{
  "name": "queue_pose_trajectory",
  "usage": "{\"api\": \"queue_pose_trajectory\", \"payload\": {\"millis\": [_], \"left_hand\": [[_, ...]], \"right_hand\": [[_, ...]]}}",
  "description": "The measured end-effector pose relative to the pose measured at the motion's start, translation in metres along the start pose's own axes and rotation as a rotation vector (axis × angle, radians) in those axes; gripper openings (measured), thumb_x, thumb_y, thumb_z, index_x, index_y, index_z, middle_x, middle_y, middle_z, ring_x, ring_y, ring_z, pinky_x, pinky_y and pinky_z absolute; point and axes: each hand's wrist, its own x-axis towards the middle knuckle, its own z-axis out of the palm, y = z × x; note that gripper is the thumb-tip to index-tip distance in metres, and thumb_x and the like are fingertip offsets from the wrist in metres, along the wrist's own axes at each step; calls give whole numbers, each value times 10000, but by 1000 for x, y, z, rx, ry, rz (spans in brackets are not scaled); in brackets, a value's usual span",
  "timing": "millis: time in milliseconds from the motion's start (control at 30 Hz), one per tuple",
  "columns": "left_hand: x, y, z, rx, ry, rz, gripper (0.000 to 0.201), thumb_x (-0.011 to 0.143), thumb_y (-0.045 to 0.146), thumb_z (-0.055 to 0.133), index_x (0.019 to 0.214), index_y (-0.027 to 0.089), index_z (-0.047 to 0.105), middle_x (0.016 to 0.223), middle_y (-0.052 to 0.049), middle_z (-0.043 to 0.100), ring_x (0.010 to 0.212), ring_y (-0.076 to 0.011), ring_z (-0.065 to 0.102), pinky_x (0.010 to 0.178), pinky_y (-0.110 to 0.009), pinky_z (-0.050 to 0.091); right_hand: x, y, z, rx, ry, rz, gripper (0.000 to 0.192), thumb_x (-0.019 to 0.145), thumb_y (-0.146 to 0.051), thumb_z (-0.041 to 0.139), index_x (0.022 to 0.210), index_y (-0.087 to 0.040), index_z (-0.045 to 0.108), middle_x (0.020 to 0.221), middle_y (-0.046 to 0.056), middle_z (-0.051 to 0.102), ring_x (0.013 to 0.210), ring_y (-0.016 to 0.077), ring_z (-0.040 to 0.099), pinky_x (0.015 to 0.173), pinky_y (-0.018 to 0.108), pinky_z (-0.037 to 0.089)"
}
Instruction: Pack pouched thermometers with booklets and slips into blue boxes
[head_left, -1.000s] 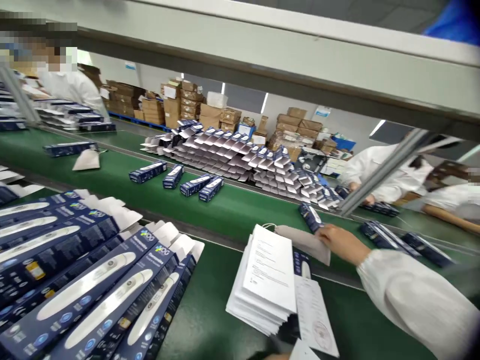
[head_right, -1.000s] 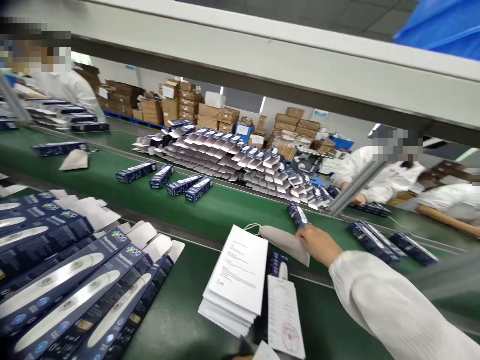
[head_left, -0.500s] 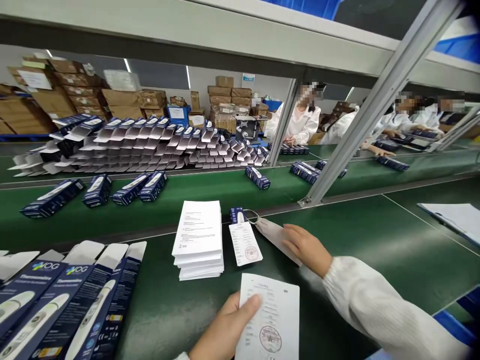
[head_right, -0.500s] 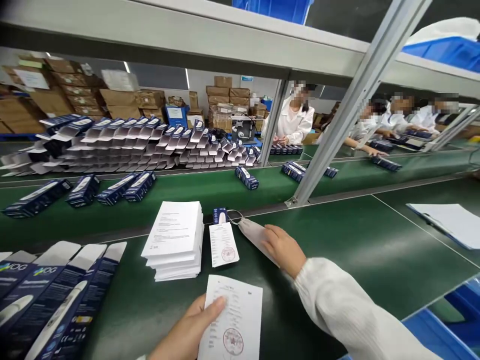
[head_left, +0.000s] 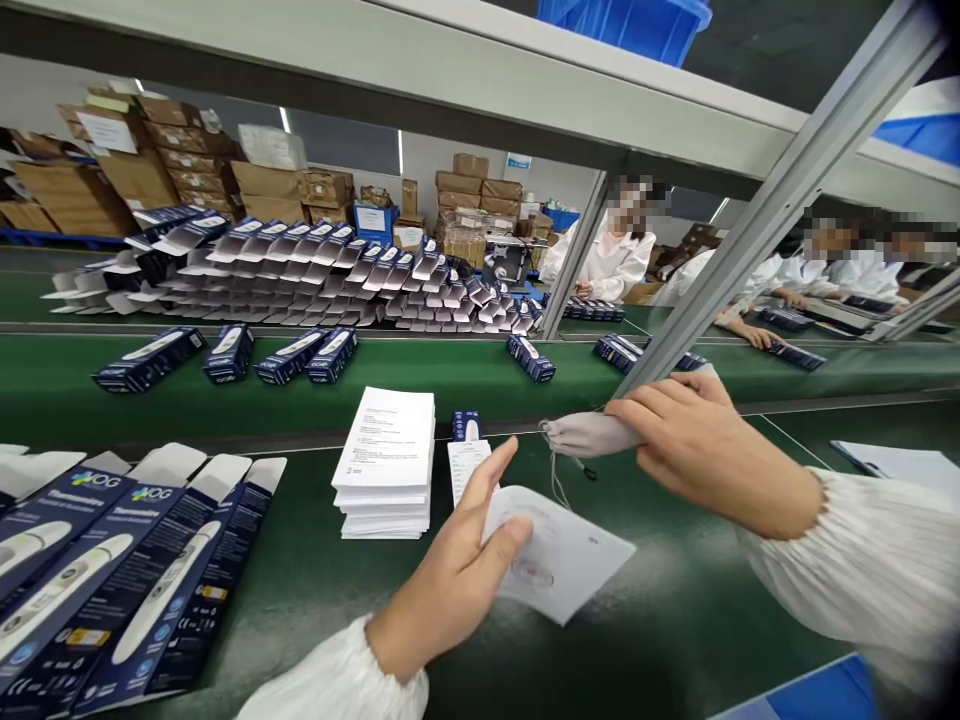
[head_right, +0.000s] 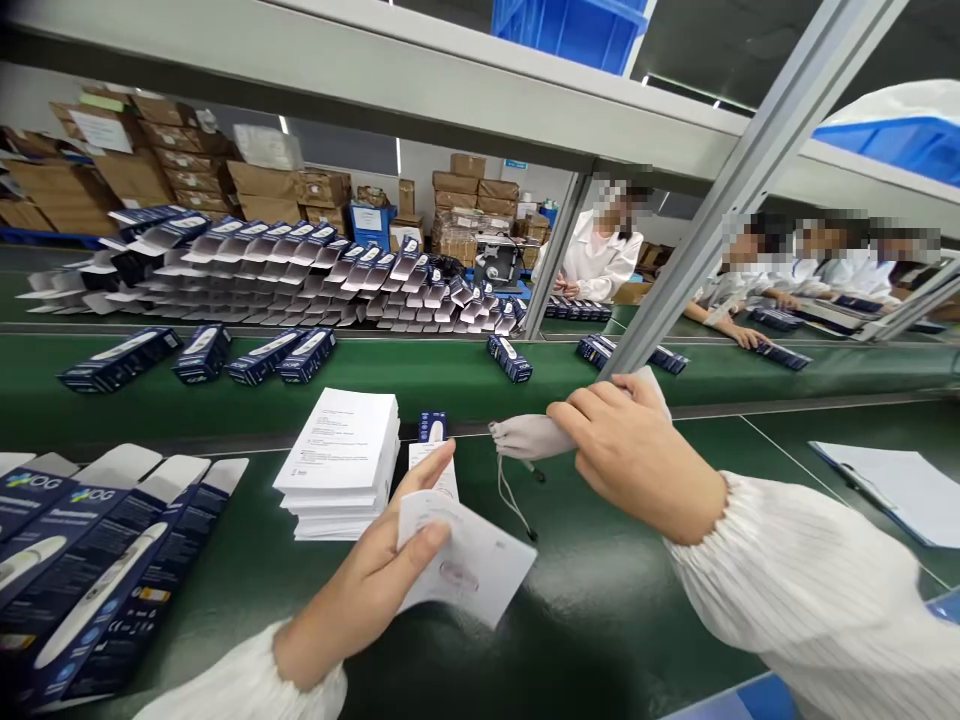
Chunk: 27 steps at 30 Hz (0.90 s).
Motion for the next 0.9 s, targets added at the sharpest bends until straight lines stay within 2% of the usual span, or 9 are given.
{"api": "queue_pose_trajectory", "payload": {"millis": [67, 133, 200, 267, 433, 600, 667, 767, 900], "left_hand": [[14, 11, 3, 89, -26, 99, 489, 920, 401, 465, 1395, 380, 352, 1561, 82, 131, 1430, -209, 135, 1146, -312, 178], [22, 17, 4, 93, -91, 133, 468, 917, 395, 467, 1377, 342, 402, 1555, 47, 174, 1413, -231, 199, 1123, -321, 235], [20, 18, -1, 43, -175, 85, 423, 916, 389, 465, 1324, 281, 491, 1453, -30, 406, 1295, -251, 416, 1043, -340, 352], [8, 14, -12, -34, -183, -15, 354, 905, 395, 487, 1187, 219, 606, 1209, -62, 623, 1092, -245, 581, 931, -341, 442], [-36, 6, -46, -266, 73, -225, 303, 855, 434, 569, 944, 158, 657, 817, -49, 701, 811, -209, 661, 765, -317, 501], [-49, 5, -52, -465, 161, -198, 344, 828, 430, 614, 1039, 158, 635, 835, -61, 704, 853, -227, 664, 758, -326, 499], [-52, 5, -54, -454, 223, -198, 371, 829, 457, 601, 1046, 157, 630, 851, -66, 706, 827, -226, 665, 740, -332, 500], [-64, 3, -61, -238, 447, -167, 395, 849, 484, 554, 1079, 172, 634, 937, -64, 710, 876, -236, 654, 804, -351, 487], [-78, -6, -66, -137, 754, -56, 451, 886, 486, 489, 1225, 198, 561, 1137, -61, 669, 1053, -258, 604, 901, -362, 465]], "right_hand": [[8, -6, -26, -13, 13, -88, 313, 754, -83, 441, 1017, -188, 573, 881, 85, 581, 852, 263, 524, 905, 487, 307], [14, -16, -41, 12, 11, -143, 291, 746, -108, 439, 985, -201, 577, 817, 76, 561, 797, 256, 515, 900, 497, 312], [14, -23, -46, 84, 15, -162, 312, 736, -123, 435, 1004, -208, 572, 819, 76, 561, 793, 261, 520, 865, 488, 341], [10, -23, -44, 228, 11, -145, 373, 714, -140, 460, 1068, -218, 548, 905, 82, 586, 847, 273, 540, 832, 463, 377], [13, -36, -31, 936, -197, 50, 409, 739, -215, 607, 1135, -262, 516, 979, 47, 631, 804, 228, 610, 639, 299, 492], [53, -127, -8, 1823, -132, 137, 444, 786, -311, 647, 1202, -238, 511, 1175, 59, 613, 1065, 266, 587, 876, 372, 505], [67, -164, -1, 2034, -113, 177, 466, 808, -326, 638, 1241, -253, 482, 1197, 54, 606, 1077, 259, 585, 876, 384, 511], [75, -195, -4, 2073, -40, 253, 423, 835, -357, 628, 1223, -258, 494, 1138, 51, 629, 1016, 245, 610, 827, 353, 528], [79, -216, -15, 1796, 62, 256, 423, 847, -345, 609, 1240, -241, 494, 1157, 59, 614, 1049, 246, 588, 875, 349, 506]]}}
